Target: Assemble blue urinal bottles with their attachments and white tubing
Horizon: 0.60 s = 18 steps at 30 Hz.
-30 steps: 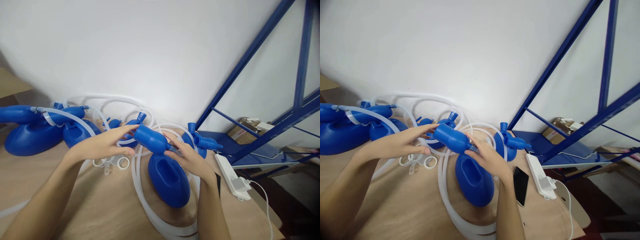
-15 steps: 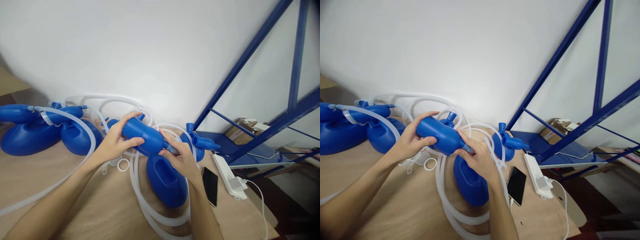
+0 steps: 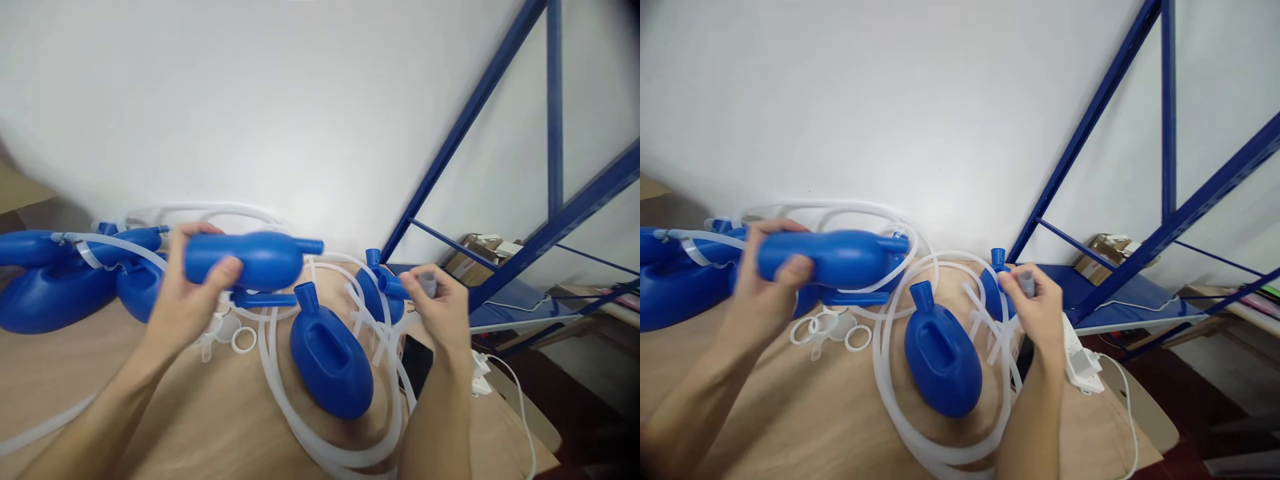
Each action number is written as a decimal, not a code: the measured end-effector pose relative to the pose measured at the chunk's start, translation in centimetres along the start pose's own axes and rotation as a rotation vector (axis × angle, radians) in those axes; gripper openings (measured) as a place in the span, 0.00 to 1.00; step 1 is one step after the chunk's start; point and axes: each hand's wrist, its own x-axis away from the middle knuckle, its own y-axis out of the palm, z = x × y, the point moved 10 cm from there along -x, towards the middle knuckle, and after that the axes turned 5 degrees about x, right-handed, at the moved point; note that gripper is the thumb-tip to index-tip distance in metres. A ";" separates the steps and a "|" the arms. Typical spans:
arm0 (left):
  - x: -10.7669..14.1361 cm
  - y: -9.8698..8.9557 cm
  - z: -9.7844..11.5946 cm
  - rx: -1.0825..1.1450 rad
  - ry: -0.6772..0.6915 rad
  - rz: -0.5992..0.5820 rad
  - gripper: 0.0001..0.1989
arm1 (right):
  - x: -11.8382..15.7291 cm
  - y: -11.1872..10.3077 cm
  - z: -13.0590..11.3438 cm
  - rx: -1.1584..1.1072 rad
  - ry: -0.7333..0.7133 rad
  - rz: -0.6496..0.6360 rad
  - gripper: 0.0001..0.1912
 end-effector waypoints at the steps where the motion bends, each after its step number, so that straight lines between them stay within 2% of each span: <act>1: 0.3 0.9 -0.4 -0.002 -0.049 0.000 0.24 | -0.1 -1.3 1.2 -0.035 0.050 0.012 0.20; 2: 0.6 2.8 -0.9 -0.008 -0.091 -0.065 0.26 | -0.2 -2.4 2.3 -0.059 0.086 0.037 0.19; 4: 1.9 8.2 -2.0 0.022 -0.150 -0.283 0.25 | -0.1 -3.6 3.8 -0.094 0.131 0.046 0.20; 5: 2.7 10.6 -2.5 0.048 -0.174 -0.363 0.24 | -0.1 -3.6 4.4 -0.111 0.142 0.020 0.24; 7: 3.8 13.8 -3.6 0.091 -0.192 -0.396 0.21 | 0.1 -2.0 5.6 -0.158 0.158 -0.109 0.31; 9: 4.5 15.4 -4.1 0.106 -0.155 -0.360 0.21 | 0.6 0.8 7.0 -0.212 0.178 -0.302 0.37; 13: 5.3 16.2 -4.4 0.082 -0.096 -0.347 0.22 | 3.5 8.3 10.2 -0.241 0.265 -0.757 0.43; 16: 5.9 16.8 -4.3 0.090 -0.090 -0.450 0.26 | 6.4 12.9 11.5 -0.180 0.282 -1.050 0.41; 18: 6.7 17.7 -4.3 0.100 -0.090 -0.545 0.26 | 7.6 14.6 11.4 -0.149 0.253 -1.142 0.37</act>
